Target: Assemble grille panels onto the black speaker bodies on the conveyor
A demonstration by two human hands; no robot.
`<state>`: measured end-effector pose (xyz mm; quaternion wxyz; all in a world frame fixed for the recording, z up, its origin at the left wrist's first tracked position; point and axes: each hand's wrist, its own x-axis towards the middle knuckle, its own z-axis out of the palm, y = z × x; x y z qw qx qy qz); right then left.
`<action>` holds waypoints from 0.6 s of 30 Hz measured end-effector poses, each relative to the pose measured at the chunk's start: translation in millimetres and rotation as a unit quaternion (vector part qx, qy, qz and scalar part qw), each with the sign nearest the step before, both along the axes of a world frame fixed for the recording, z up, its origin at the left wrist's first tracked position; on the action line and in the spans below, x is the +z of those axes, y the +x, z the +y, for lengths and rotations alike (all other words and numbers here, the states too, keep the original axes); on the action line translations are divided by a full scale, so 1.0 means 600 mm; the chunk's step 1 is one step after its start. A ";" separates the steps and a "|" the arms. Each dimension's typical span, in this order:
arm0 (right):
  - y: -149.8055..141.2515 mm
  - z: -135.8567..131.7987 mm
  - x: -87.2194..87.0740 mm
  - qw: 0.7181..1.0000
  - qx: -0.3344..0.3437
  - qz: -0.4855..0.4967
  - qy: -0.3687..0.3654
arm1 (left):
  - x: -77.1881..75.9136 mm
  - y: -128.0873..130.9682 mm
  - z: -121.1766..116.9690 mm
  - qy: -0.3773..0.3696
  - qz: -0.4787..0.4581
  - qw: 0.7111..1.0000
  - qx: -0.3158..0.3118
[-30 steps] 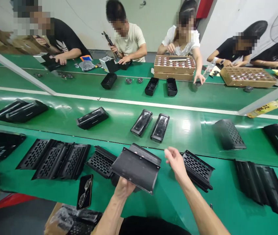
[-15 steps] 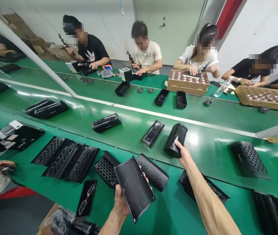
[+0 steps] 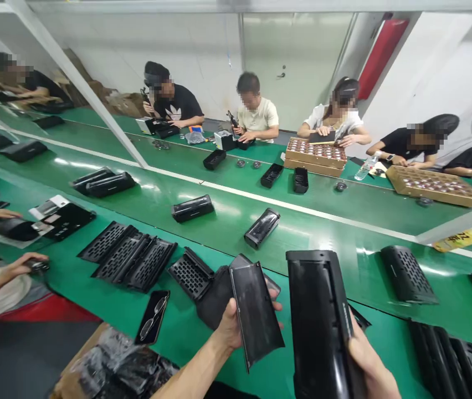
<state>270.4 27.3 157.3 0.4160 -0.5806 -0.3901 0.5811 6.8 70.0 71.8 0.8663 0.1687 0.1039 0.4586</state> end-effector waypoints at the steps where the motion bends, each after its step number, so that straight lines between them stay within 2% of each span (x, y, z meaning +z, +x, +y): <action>1: -0.005 -0.004 0.024 0.998 -0.008 -0.062 0.013 | 0.002 0.006 -0.008 0.003 0.000 1.000 0.014; 4: -0.037 -0.005 0.085 0.972 0.036 -0.229 0.037 | 0.012 0.025 -0.027 0.020 0.011 0.998 0.056; 6: -0.068 -0.002 0.103 0.948 0.077 -0.302 0.068 | 0.025 0.035 -0.036 0.041 0.022 0.997 0.061; 8: -0.093 -0.001 0.103 0.931 0.107 -0.337 0.093 | 0.040 0.040 -0.041 0.062 0.027 0.996 0.060; 12: -0.117 -0.006 0.081 0.907 0.144 -0.381 0.106 | 0.060 0.036 -0.045 0.080 0.032 0.994 0.062; 18: -0.125 -0.014 0.063 0.890 0.181 -0.407 0.099 | 0.046 0.028 -0.051 0.068 0.031 0.995 0.070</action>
